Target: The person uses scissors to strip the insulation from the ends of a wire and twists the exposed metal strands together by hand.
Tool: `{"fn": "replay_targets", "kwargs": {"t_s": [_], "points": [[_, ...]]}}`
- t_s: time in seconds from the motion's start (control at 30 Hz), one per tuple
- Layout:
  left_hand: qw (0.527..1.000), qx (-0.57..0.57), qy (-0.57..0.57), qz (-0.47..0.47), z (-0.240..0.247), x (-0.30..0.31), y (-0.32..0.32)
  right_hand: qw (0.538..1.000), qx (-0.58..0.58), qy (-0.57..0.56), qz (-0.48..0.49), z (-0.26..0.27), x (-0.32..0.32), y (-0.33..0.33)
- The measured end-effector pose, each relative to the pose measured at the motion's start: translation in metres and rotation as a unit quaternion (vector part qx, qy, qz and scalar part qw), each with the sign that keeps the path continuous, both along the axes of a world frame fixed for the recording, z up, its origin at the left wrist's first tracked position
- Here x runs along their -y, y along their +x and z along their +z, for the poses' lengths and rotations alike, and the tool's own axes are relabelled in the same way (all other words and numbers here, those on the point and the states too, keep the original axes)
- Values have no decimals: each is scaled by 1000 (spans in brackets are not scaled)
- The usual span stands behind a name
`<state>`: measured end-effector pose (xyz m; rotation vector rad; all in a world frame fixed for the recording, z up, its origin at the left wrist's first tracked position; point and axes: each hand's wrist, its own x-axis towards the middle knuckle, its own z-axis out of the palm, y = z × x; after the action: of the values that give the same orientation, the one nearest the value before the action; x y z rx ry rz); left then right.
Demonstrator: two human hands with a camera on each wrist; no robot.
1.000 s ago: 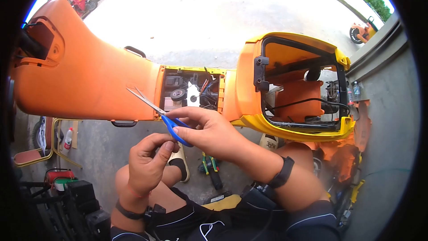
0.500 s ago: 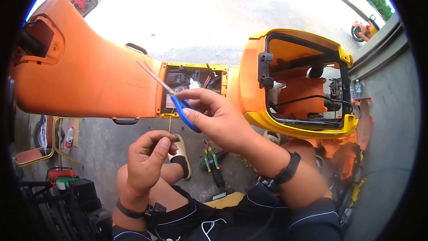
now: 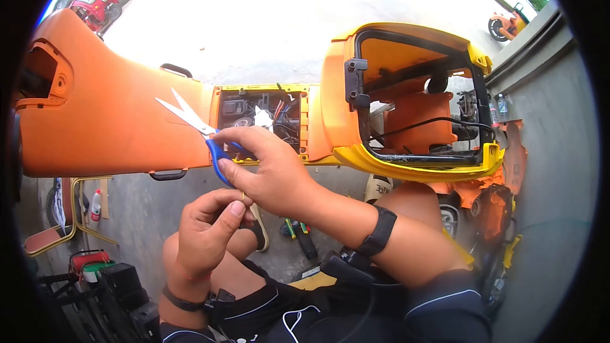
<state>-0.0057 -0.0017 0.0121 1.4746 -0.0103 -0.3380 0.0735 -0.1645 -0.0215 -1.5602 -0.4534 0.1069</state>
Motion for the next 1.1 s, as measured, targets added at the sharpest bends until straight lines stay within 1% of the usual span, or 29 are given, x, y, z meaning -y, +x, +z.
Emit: {"fn": "replay_targets", "kwargs": {"t_s": [0.03, 0.07, 0.1, 0.17, 0.2, 0.27, 0.3, 0.37, 0.47, 0.5, 0.53, 0.57, 0.6, 0.63, 0.67, 0.73, 0.77, 0.8, 0.87, 0.9, 0.97, 1.0, 1.03, 1.07, 1.1], "points": [[1000, 6, 9, 4, 0, 0, 0, 1000, 5, -7, 20, -1, 0, 1], [1000, 5, 9, 2, 0, 0, 0, 999, -24, 1, 37, 1, 0, 2], [1000, 10, 26, 2, 0, -1, 0, 999, -24, 2, 36, 1, 0, 5], [999, 14, 43, 0, 0, -1, -1, 999, 16, 6, 50, -1, 1, 9], [999, 10, 39, 2, 0, -1, -1, 999, 15, 7, 49, -1, 1, 11], [999, 5, 37, 2, 2, 0, -1, 996, 75, -18, 42, -1, 1, 13], [999, -17, 28, 0, 4, -1, -1, 996, 74, -17, 40, -2, 1, 15], [999, -39, 21, -4, 5, -1, -1, 990, 135, -46, 21, -2, 0, 17], [1000, -18, 1, -3, 2, 0, -2, 984, 163, -74, 16, 1, -1, 19], [1000, 1, 25, -7, 3, 0, -2, 983, 165, -74, 15, 3, 0, 21], [999, 22, 48, -10, 3, 0, -2, 971, 210, -114, 0, 4, 1, 23], [999, 23, 48, -10, 2, 1, -2, 954, 255, -154, -15, 6, 2, 24], [998, 52, 46, 0, 1, 3, -2, 954, 257, -154, -14, 8, 3, 26], [996, 82, 45, 11, 0, 5, -1, 963, 234, -130, -38, 10, 5, 27], [995, 87, 44, 16, -1, 7, -1, 970, 210, -105, -60, 13, 7, 29], [993, 73, -11, 88, 0, 9, -1, 987, 123, -61, -84, 24, 18, 27], [992, 77, -11, 96, 1, 7, -1, 992, 74, -33, -97, 32, 23, 23], [992, 61, -28, 108, 1, 5, -1, 992, 78, -32, -89, 37, 29, 20], [989, 48, -47, 128, 3, 2, -1, 990, 94, -79, -64, 44, 40, 13], [986, 54, -62, 146, 4, 3, 0, 987, 120, -88, -53, 41, 42, 7], [981, 60, -77, 169, 4, 3, 1, 965, 201, -165, -27, 52, 46, -8], [979, 82, -64, 174, 4, 3, 3, 948, 255, -186, -48, 50, 43, -14], [977, 104, -50, 179, 3, 2, 3, 948, 256, -185, -45, 50, 42, -18], [977, 104, -50, 181, 2, 1, 4, 932, 294, -204, -58, 53, 41, -23], [973, 136, -25, 185, 0, -1, 4, 914, 332, -222, -70, 54, 41, -27]]}}
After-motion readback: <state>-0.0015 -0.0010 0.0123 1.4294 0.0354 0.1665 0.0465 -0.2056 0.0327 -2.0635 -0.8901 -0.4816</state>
